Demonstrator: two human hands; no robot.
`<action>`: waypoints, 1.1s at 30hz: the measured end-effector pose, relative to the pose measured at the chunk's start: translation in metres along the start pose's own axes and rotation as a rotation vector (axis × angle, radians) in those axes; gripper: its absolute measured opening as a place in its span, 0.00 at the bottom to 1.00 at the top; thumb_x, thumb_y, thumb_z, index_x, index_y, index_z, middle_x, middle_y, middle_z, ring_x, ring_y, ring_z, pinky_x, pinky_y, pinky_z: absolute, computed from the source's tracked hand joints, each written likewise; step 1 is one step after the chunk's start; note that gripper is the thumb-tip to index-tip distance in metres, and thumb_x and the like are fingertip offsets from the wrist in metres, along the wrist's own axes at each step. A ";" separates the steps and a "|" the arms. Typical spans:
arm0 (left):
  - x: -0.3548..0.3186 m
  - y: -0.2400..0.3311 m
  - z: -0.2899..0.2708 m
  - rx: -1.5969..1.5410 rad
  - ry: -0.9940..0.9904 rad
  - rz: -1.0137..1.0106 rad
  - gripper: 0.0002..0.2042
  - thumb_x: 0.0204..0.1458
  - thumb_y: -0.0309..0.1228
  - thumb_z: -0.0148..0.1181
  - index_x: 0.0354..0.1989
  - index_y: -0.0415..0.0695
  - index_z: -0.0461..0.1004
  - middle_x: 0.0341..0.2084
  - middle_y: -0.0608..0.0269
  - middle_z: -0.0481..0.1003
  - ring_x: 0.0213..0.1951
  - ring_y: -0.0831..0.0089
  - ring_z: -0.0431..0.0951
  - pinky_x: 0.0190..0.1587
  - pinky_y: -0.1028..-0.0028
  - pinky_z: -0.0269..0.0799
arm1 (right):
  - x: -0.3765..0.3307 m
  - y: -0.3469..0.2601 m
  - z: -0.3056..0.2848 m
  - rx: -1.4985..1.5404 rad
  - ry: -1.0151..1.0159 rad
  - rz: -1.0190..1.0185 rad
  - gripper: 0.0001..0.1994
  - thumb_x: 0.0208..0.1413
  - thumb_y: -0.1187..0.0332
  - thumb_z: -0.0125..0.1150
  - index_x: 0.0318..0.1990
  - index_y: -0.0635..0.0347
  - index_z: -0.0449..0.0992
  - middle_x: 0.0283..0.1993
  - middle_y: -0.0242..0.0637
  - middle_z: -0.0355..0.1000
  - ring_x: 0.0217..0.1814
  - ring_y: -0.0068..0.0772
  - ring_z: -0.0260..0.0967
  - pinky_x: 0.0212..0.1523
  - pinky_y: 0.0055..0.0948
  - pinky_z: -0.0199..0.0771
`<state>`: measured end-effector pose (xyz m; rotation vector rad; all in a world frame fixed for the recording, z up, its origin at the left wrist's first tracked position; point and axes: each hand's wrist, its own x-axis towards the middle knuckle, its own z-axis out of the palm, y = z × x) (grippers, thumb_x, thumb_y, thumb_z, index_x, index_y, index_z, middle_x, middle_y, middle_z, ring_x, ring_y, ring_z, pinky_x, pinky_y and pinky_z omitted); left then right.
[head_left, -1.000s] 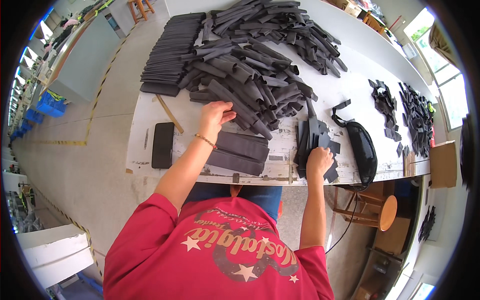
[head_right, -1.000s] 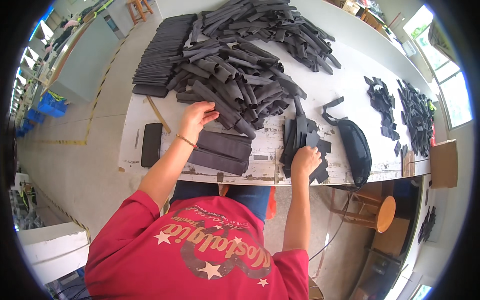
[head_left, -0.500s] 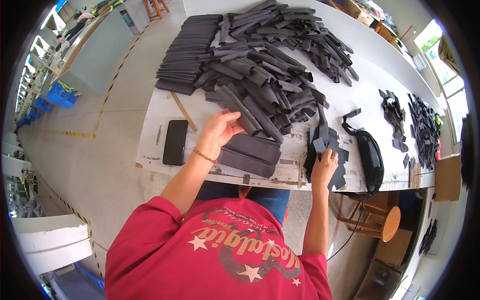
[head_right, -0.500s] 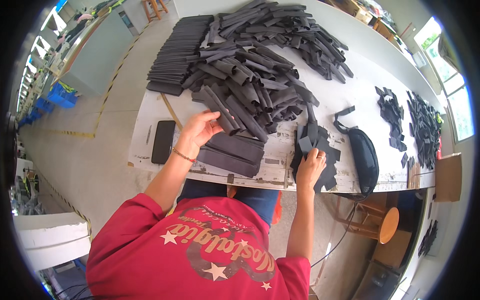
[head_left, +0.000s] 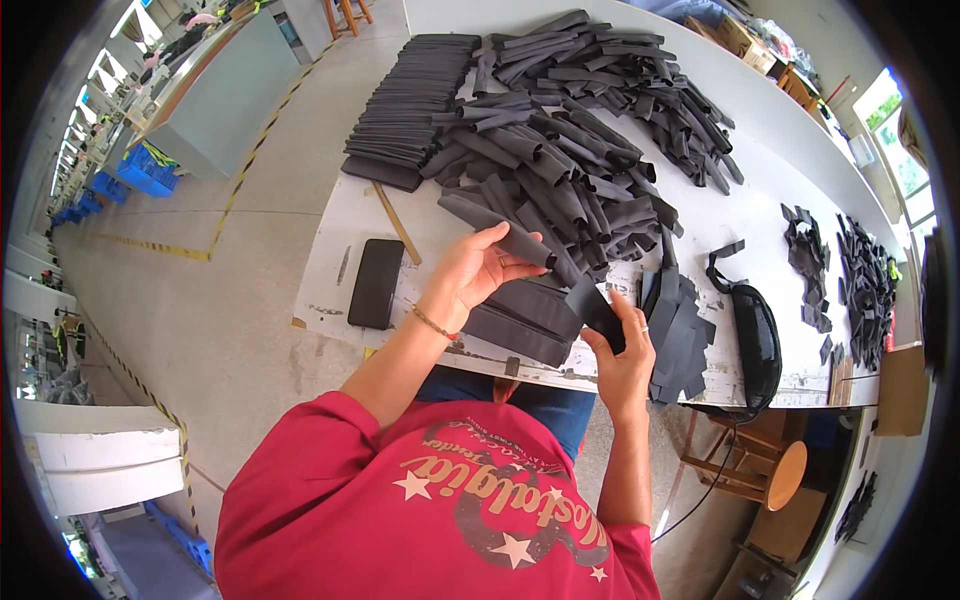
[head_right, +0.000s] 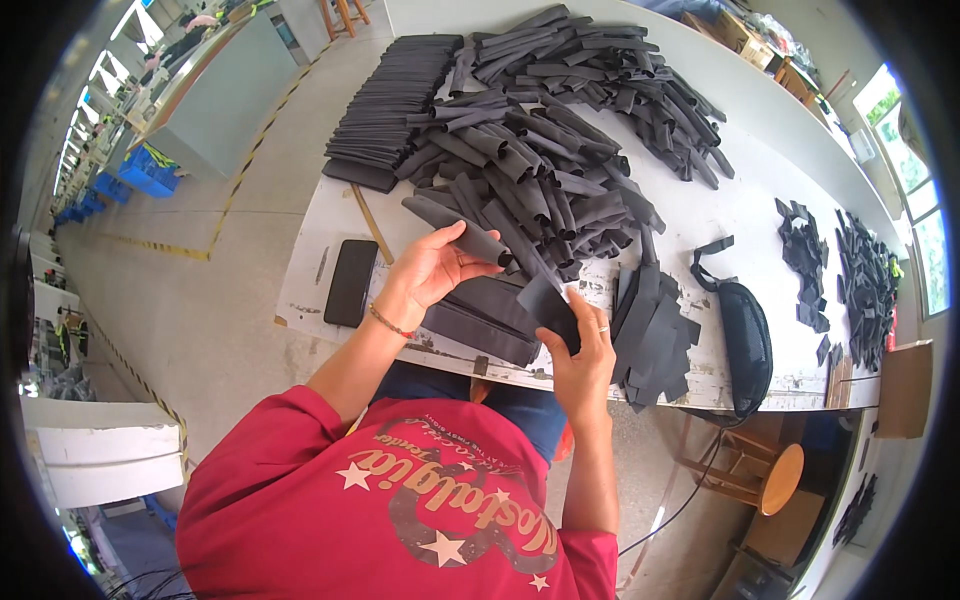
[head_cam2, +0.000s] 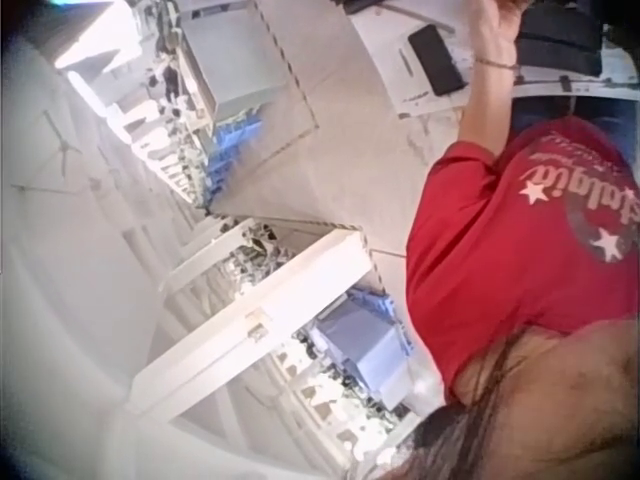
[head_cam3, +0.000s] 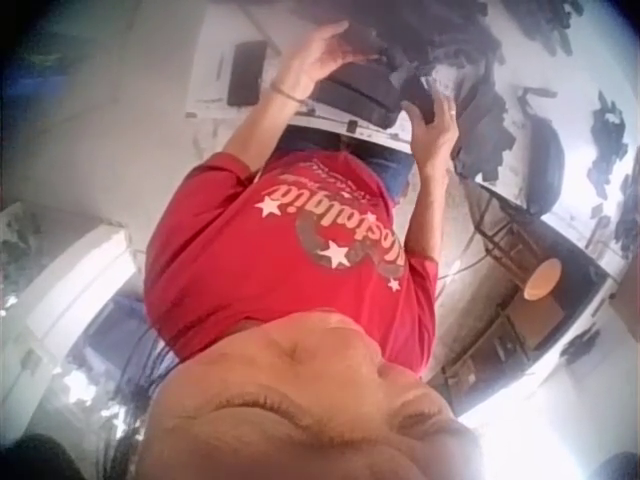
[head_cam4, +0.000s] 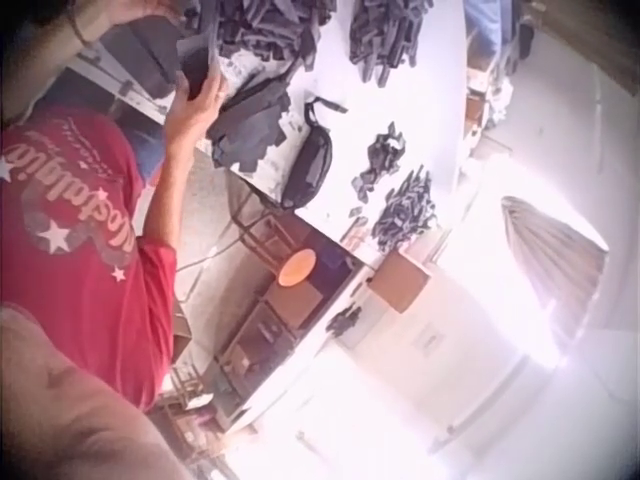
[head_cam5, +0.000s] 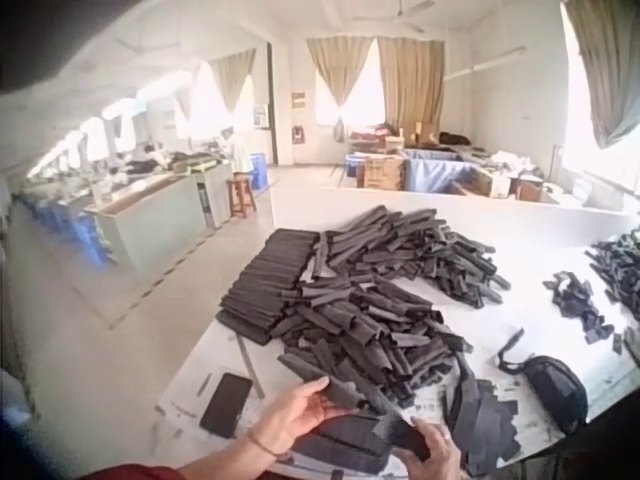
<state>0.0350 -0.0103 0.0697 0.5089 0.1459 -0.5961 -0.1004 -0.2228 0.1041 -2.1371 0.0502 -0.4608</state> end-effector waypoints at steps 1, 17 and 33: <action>0.000 0.000 -0.001 0.018 -0.007 0.003 0.09 0.59 0.29 0.56 0.41 0.33 0.72 0.46 0.42 0.75 0.46 0.52 0.78 0.50 0.49 0.78 | 0.001 -0.004 0.000 0.002 0.000 0.000 0.25 0.45 0.76 0.70 0.55 0.59 0.74 0.46 0.43 0.72 0.48 0.43 0.72 0.49 0.34 0.71; -0.005 -0.009 0.008 0.187 -0.068 -0.052 0.10 0.59 0.25 0.56 0.48 0.43 0.69 0.46 0.42 0.75 0.46 0.58 0.80 0.45 0.63 0.81 | 0.017 -0.023 -0.001 -0.059 -0.077 -0.196 0.12 0.49 0.77 0.65 0.43 0.59 0.81 0.37 0.34 0.72 0.40 0.36 0.67 0.44 0.32 0.63; -0.017 -0.007 0.028 0.282 -0.055 -0.027 0.16 0.59 0.25 0.56 0.54 0.44 0.64 0.46 0.46 0.76 0.45 0.58 0.80 0.45 0.59 0.80 | 0.023 -0.021 -0.001 -0.469 0.128 -0.596 0.19 0.40 0.81 0.64 0.43 0.58 0.79 0.40 0.29 0.70 0.39 0.32 0.69 0.44 0.34 0.66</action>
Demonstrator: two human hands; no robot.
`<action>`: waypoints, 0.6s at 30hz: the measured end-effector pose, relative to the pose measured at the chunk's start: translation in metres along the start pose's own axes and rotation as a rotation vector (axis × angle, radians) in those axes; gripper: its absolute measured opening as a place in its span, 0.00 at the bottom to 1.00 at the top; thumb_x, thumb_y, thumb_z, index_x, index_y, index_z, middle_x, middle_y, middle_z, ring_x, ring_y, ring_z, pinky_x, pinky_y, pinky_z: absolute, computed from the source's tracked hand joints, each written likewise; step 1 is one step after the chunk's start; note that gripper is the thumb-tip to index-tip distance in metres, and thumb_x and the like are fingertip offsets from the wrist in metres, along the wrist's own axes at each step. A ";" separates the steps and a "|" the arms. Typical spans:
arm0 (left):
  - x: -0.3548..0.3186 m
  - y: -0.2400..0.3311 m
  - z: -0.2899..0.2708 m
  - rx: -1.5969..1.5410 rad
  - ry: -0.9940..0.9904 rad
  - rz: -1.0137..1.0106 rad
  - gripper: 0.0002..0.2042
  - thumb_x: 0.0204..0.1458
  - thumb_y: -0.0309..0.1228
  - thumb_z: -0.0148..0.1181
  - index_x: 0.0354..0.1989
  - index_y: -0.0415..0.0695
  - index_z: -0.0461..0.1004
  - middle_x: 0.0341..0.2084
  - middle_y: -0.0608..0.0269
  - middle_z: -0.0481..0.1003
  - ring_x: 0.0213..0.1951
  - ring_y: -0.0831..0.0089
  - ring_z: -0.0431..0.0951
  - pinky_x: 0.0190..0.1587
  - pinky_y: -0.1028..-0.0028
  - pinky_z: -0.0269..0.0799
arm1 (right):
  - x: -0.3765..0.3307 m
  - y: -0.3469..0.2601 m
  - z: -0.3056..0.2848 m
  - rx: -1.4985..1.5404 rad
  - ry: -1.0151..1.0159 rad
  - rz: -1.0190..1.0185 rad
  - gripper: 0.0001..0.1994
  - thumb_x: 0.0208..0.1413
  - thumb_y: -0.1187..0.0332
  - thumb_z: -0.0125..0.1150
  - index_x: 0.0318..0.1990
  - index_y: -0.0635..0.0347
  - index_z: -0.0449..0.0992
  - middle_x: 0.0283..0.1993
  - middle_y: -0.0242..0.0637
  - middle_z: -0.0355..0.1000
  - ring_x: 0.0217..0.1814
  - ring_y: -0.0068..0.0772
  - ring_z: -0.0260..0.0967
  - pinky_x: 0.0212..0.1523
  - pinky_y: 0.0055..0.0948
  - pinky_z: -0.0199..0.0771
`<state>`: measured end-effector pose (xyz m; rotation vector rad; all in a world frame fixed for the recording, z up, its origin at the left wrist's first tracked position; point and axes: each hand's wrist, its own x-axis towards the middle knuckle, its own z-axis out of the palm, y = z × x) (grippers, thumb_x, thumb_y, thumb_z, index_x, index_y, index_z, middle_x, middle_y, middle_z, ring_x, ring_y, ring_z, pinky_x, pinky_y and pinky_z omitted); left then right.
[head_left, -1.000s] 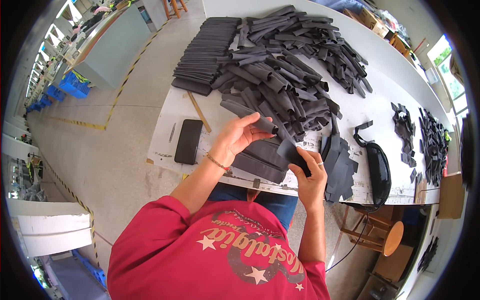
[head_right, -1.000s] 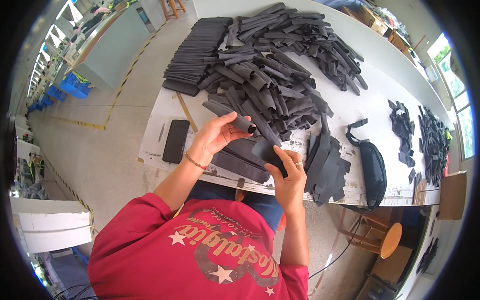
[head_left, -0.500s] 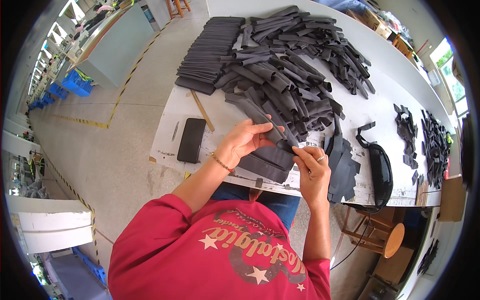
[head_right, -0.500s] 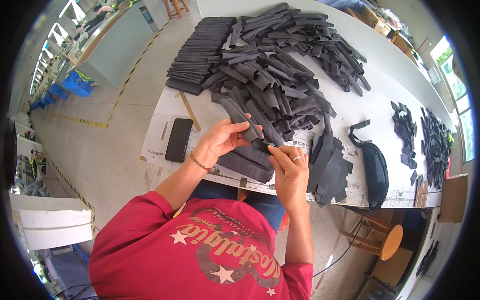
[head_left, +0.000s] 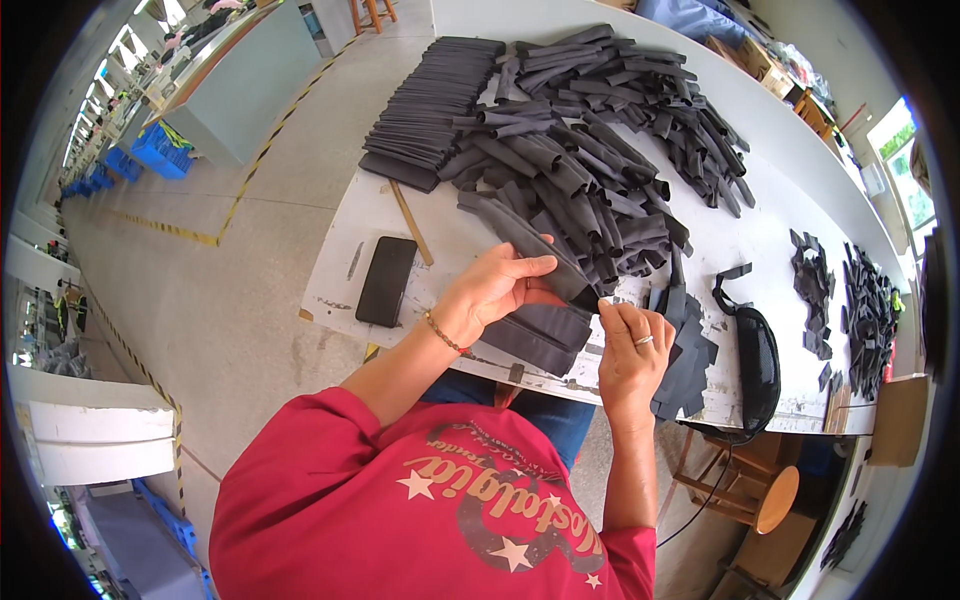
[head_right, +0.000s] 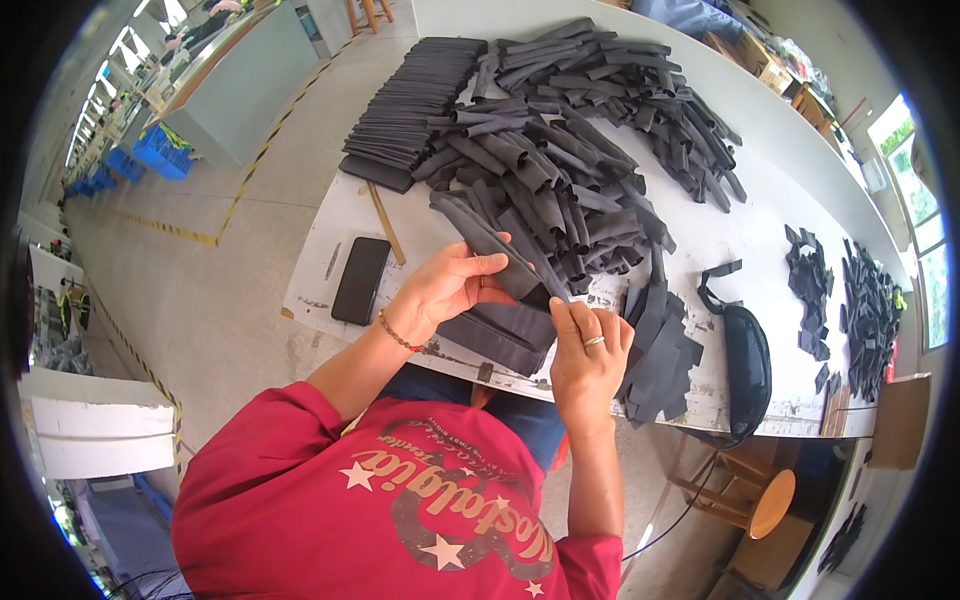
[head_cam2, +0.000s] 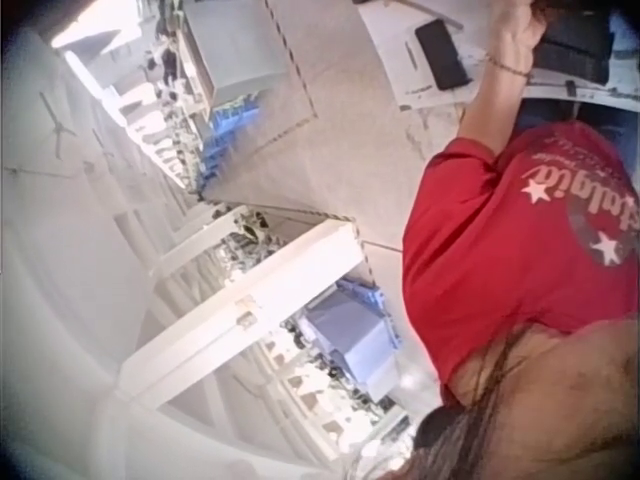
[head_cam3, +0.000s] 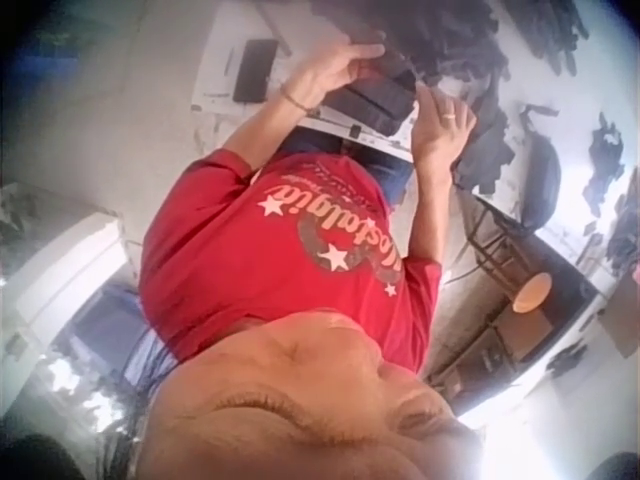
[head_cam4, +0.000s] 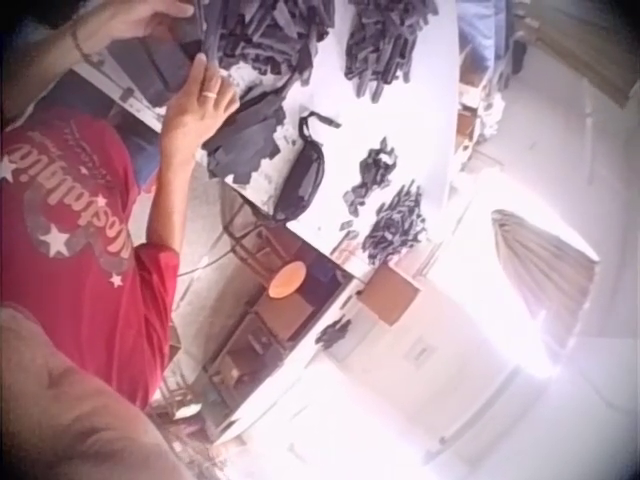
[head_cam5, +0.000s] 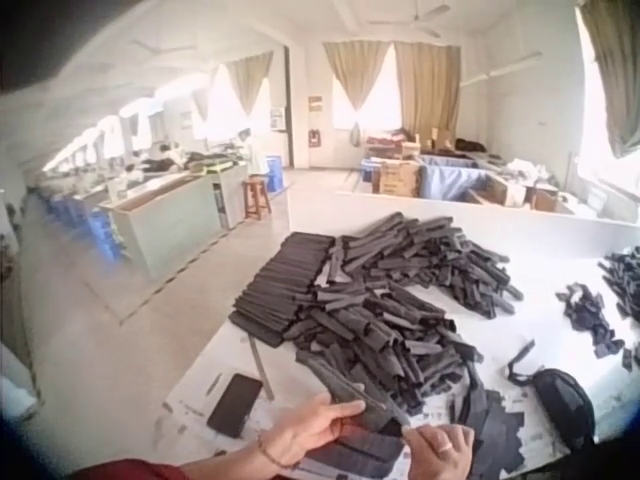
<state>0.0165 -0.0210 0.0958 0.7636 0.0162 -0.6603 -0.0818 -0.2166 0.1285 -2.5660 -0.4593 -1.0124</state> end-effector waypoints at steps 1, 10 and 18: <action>-0.001 0.001 0.002 -0.006 -0.009 0.006 0.16 0.59 0.25 0.56 0.54 0.44 0.64 0.45 0.47 0.77 0.44 0.58 0.81 0.44 0.60 0.80 | 0.000 0.000 0.000 0.000 0.000 -0.003 0.19 0.40 0.81 0.64 0.43 0.58 0.79 0.40 0.29 0.70 0.39 0.32 0.69 0.44 0.34 0.66; -0.002 0.011 0.005 0.037 -0.036 -0.020 0.21 0.58 0.24 0.57 0.59 0.40 0.62 0.42 0.53 0.78 0.42 0.60 0.81 0.40 0.59 0.82 | 0.008 0.007 -0.009 0.085 0.000 -0.031 0.19 0.39 0.81 0.64 0.43 0.58 0.80 0.40 0.28 0.70 0.39 0.31 0.69 0.44 0.33 0.66; -0.008 0.006 0.023 0.024 -0.053 -0.043 0.24 0.56 0.23 0.58 0.61 0.39 0.60 0.43 0.54 0.76 0.43 0.58 0.81 0.41 0.59 0.82 | 0.003 0.007 -0.009 -0.039 0.029 -0.072 0.19 0.39 0.80 0.64 0.43 0.60 0.80 0.40 0.28 0.71 0.39 0.31 0.69 0.45 0.33 0.66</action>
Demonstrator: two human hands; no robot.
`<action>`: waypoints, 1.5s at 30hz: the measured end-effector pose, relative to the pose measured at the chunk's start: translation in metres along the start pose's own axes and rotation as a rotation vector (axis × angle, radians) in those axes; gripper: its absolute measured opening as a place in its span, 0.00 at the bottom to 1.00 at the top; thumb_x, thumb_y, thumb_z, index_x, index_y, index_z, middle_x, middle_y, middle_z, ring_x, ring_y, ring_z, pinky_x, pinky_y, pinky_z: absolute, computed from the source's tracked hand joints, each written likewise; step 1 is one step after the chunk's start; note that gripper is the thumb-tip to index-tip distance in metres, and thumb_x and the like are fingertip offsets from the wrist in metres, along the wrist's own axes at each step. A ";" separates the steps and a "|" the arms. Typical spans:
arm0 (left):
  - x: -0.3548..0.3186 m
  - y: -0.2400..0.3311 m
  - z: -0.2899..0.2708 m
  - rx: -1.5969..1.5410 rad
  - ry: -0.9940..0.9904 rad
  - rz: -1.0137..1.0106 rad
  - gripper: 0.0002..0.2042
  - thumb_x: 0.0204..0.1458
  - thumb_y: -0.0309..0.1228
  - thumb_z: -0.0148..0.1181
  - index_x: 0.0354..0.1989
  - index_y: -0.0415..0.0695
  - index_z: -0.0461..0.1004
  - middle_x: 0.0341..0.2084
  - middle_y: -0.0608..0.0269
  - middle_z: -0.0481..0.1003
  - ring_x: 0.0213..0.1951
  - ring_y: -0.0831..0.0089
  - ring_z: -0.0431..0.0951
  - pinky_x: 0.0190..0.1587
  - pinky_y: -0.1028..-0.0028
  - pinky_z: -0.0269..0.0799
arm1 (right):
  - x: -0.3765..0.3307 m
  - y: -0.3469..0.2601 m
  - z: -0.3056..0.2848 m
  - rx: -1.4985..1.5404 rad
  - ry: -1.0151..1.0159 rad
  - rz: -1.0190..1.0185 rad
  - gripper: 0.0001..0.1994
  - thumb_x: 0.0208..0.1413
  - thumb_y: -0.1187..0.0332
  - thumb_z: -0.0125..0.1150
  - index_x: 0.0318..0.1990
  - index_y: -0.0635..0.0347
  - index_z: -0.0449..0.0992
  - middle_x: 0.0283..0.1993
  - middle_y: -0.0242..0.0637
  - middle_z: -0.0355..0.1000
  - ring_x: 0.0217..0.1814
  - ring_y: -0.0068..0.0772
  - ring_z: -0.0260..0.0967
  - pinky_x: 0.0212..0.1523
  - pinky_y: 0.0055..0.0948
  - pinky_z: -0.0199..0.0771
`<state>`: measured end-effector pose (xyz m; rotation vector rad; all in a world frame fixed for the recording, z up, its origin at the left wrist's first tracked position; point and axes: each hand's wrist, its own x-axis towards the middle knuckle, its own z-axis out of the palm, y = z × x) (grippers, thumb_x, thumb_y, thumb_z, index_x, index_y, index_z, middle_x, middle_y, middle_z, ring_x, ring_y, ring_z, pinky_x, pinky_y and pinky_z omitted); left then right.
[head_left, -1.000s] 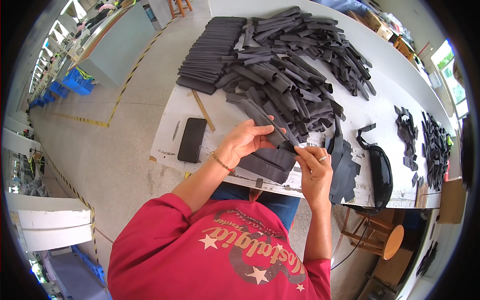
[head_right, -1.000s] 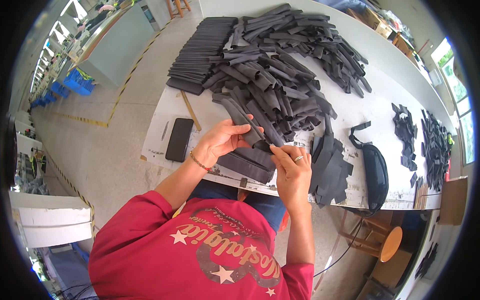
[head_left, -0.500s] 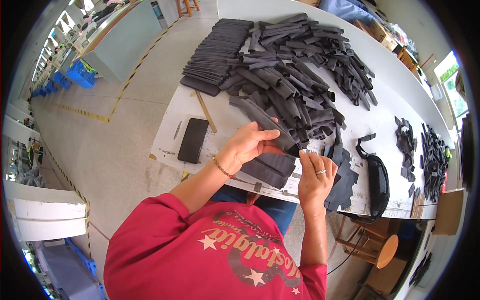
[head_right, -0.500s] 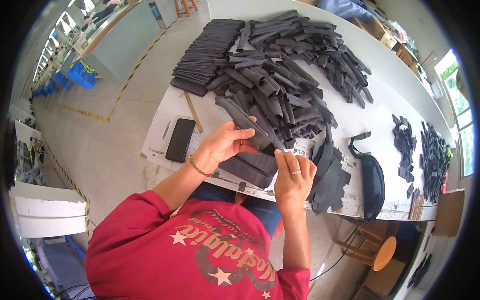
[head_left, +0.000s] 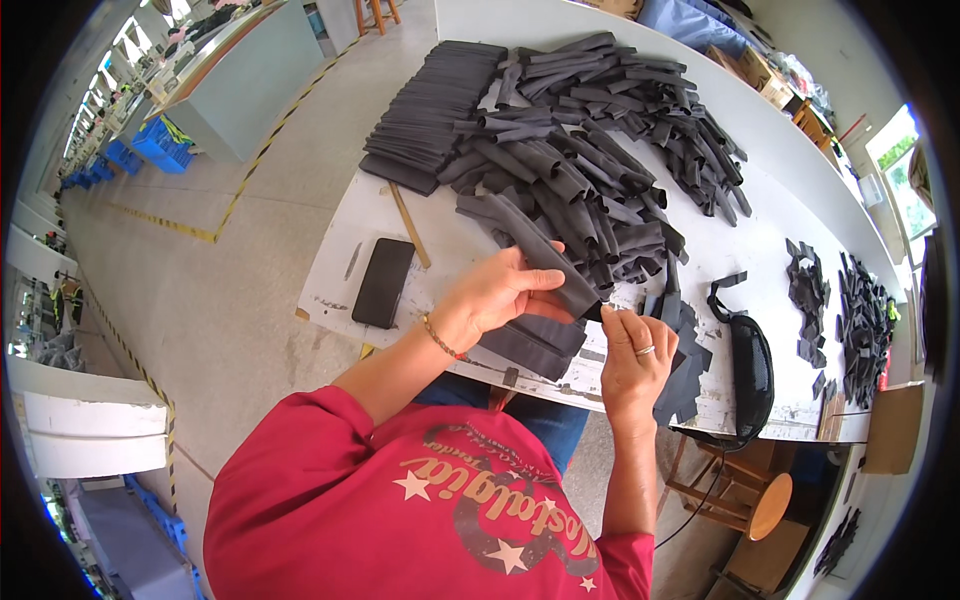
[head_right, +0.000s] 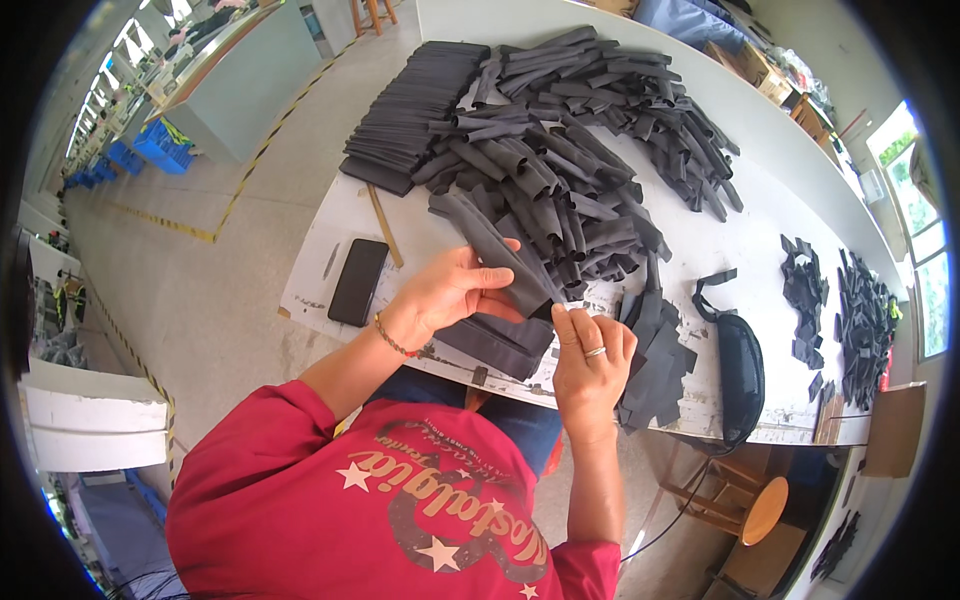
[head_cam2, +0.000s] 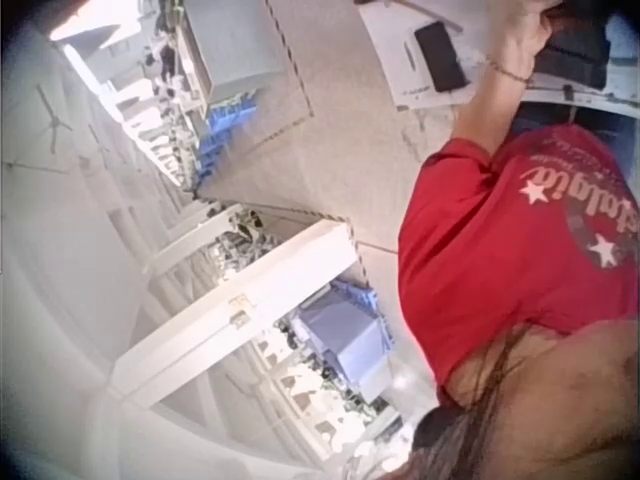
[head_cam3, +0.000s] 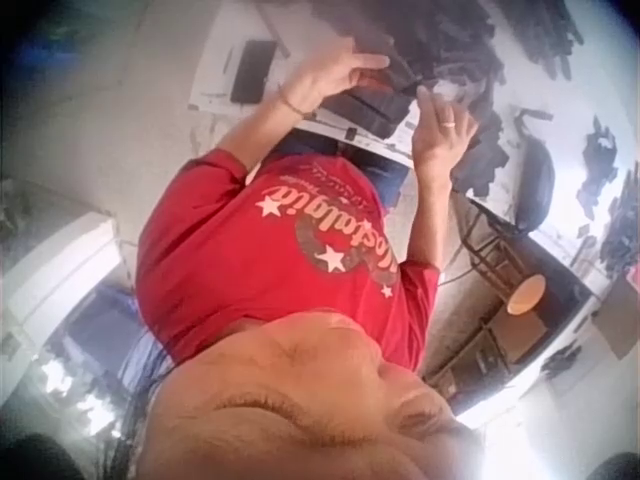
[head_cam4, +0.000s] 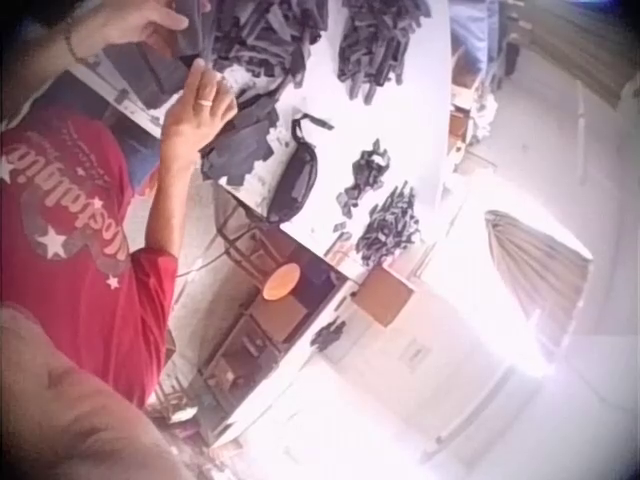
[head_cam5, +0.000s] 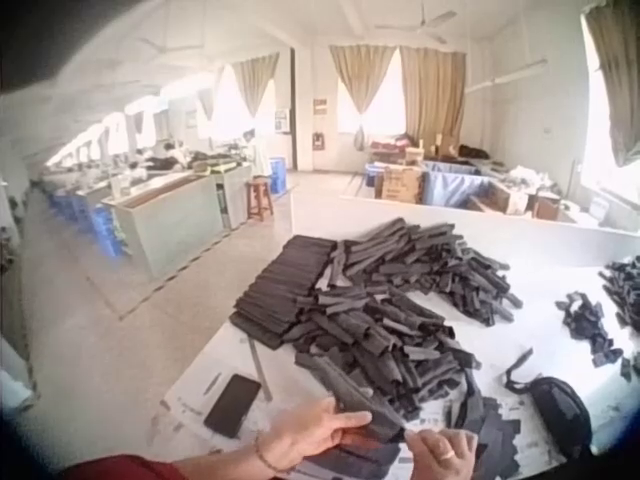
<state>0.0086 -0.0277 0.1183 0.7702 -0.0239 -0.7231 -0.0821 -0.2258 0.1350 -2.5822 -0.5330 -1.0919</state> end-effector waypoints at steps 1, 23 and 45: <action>-0.002 -0.004 0.003 0.028 0.033 0.059 0.25 0.56 0.22 0.58 0.61 0.39 0.59 0.44 0.54 0.75 0.44 0.59 0.80 0.41 0.58 0.82 | -0.002 -0.002 0.002 -0.012 -0.007 0.002 0.20 0.40 0.80 0.64 0.46 0.61 0.79 0.42 0.29 0.70 0.40 0.32 0.68 0.46 0.34 0.66; -0.005 -0.041 0.013 0.090 0.038 0.543 0.11 0.64 0.37 0.51 0.40 0.41 0.69 0.35 0.50 0.79 0.52 0.57 0.76 0.58 0.60 0.68 | -0.032 -0.051 0.049 0.353 -0.019 0.320 0.18 0.45 0.78 0.69 0.43 0.61 0.70 0.45 0.49 0.69 0.45 0.54 0.69 0.43 0.44 0.71; -0.008 -0.041 0.011 -0.092 0.063 0.505 0.14 0.63 0.38 0.52 0.48 0.40 0.70 0.43 0.48 0.78 0.48 0.61 0.78 0.54 0.62 0.72 | -0.019 -0.027 0.034 0.488 -0.115 0.204 0.12 0.45 0.80 0.68 0.38 0.63 0.73 0.40 0.43 0.70 0.35 0.44 0.72 0.33 0.36 0.72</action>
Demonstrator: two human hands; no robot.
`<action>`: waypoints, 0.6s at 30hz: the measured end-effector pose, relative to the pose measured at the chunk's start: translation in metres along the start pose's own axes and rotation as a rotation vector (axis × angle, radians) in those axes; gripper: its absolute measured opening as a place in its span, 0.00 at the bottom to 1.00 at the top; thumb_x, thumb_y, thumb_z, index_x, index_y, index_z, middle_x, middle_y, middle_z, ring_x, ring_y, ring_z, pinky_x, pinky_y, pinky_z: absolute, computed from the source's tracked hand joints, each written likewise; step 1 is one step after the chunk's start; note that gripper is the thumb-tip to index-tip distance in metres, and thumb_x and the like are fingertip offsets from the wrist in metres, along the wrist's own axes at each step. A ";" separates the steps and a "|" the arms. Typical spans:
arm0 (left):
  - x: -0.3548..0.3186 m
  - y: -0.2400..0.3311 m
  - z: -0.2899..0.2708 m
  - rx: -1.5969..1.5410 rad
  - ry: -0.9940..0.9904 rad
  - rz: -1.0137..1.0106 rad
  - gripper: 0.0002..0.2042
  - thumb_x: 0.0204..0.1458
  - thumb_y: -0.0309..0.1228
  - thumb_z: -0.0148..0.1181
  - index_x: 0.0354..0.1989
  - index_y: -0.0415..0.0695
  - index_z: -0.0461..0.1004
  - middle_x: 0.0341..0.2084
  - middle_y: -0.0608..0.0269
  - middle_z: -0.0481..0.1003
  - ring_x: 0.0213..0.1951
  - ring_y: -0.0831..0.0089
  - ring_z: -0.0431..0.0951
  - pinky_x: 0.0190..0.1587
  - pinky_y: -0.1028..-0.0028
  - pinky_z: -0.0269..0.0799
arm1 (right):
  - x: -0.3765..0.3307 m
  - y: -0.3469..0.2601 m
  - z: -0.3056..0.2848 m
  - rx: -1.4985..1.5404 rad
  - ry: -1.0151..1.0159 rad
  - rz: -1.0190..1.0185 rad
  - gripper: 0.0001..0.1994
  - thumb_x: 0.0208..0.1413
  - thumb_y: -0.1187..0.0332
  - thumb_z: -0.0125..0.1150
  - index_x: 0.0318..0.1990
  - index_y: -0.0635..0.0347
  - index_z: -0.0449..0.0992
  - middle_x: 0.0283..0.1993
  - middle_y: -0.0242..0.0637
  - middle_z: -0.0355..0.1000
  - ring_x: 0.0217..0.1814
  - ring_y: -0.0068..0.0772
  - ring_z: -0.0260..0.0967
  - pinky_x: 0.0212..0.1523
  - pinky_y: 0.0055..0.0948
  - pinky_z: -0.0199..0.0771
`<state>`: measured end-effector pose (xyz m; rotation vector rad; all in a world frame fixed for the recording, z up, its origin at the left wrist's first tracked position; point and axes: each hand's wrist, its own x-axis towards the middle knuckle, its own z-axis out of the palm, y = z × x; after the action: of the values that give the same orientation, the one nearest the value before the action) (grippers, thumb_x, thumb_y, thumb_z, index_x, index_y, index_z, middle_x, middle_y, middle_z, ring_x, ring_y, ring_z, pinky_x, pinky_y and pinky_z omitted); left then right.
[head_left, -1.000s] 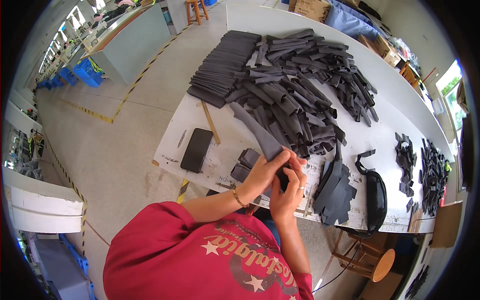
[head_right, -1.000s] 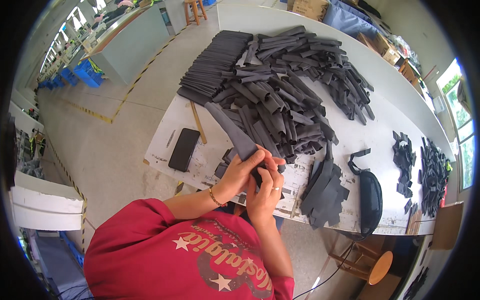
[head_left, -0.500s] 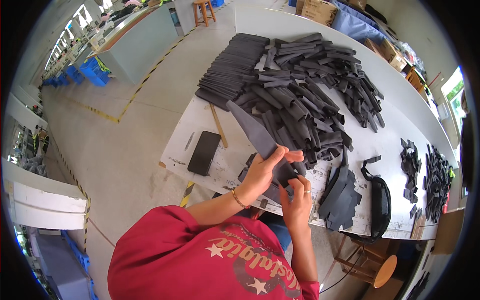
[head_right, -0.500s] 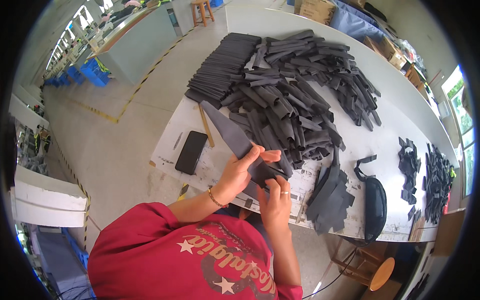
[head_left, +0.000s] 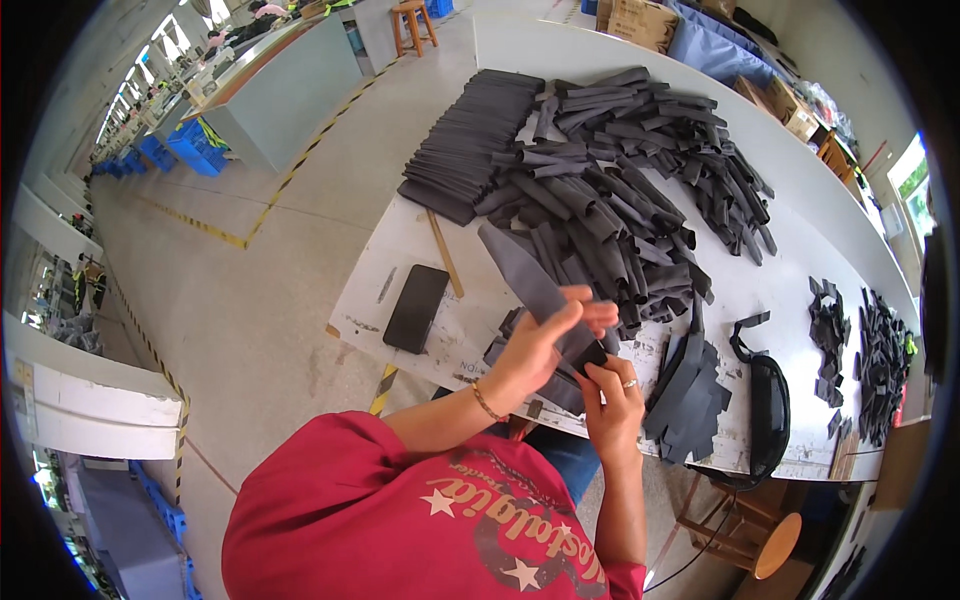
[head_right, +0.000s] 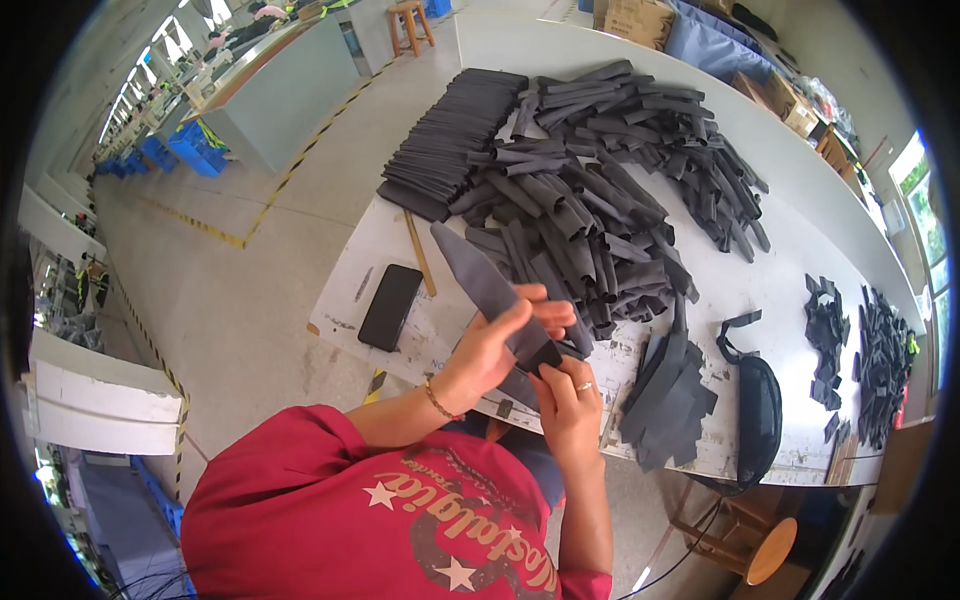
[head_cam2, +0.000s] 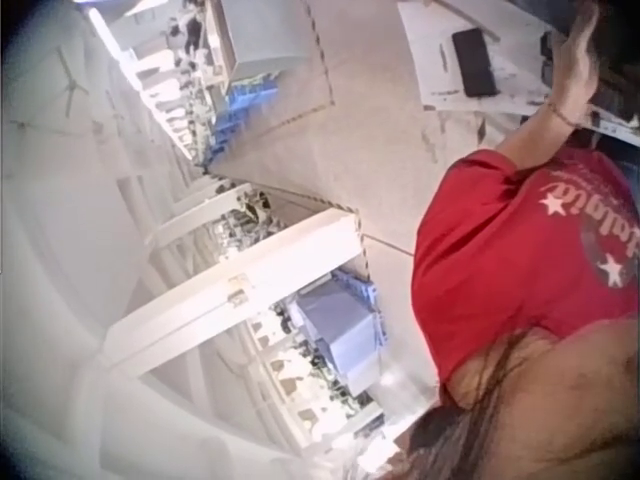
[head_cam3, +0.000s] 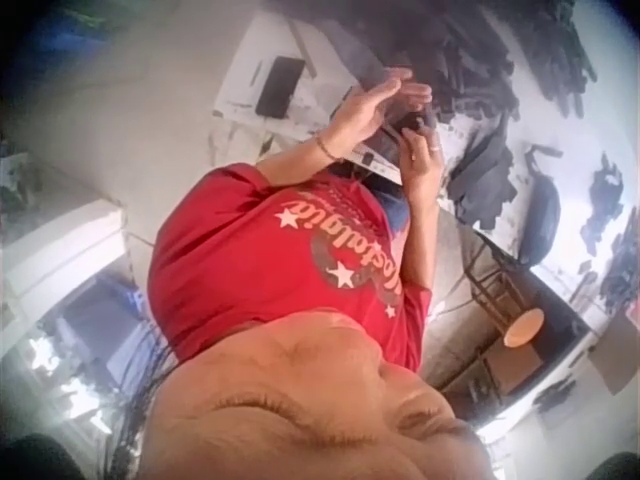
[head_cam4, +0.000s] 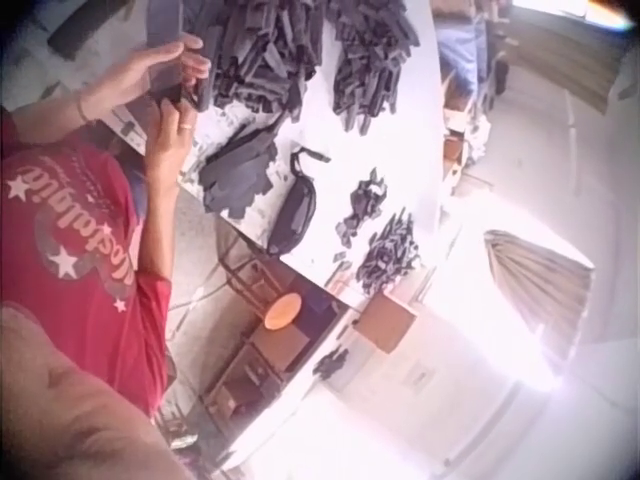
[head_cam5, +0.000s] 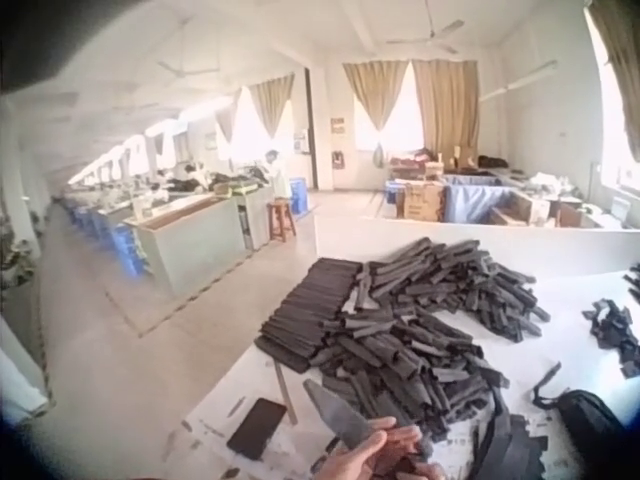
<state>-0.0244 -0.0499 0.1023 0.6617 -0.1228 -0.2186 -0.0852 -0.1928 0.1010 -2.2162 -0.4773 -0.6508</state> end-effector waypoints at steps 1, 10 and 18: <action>0.003 0.010 0.003 0.003 -0.002 0.002 0.14 0.63 0.38 0.52 0.48 0.40 0.70 0.43 0.48 0.78 0.48 0.61 0.78 0.54 0.62 0.72 | -0.002 0.001 -0.001 0.020 0.031 -0.032 0.12 0.44 0.80 0.69 0.37 0.63 0.74 0.38 0.42 0.71 0.33 0.44 0.71 0.29 0.35 0.72; -0.011 0.012 0.016 -0.068 0.060 0.016 0.18 0.63 0.41 0.52 0.49 0.36 0.70 0.38 0.52 0.79 0.44 0.56 0.80 0.53 0.62 0.74 | 0.000 -0.013 0.005 0.042 0.112 -0.152 0.13 0.38 0.83 0.70 0.32 0.64 0.74 0.36 0.40 0.71 0.31 0.41 0.72 0.28 0.33 0.72; -0.020 0.002 0.015 -0.124 0.073 -0.007 0.17 0.66 0.40 0.46 0.48 0.37 0.70 0.40 0.53 0.78 0.50 0.56 0.77 0.56 0.61 0.72 | 0.001 -0.010 0.007 0.077 0.091 -0.110 0.13 0.39 0.84 0.67 0.32 0.61 0.73 0.36 0.41 0.72 0.32 0.43 0.72 0.32 0.32 0.73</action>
<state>-0.0467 -0.0527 0.1147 0.5463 -0.0366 -0.2063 -0.0878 -0.1809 0.1034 -2.0896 -0.5710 -0.7746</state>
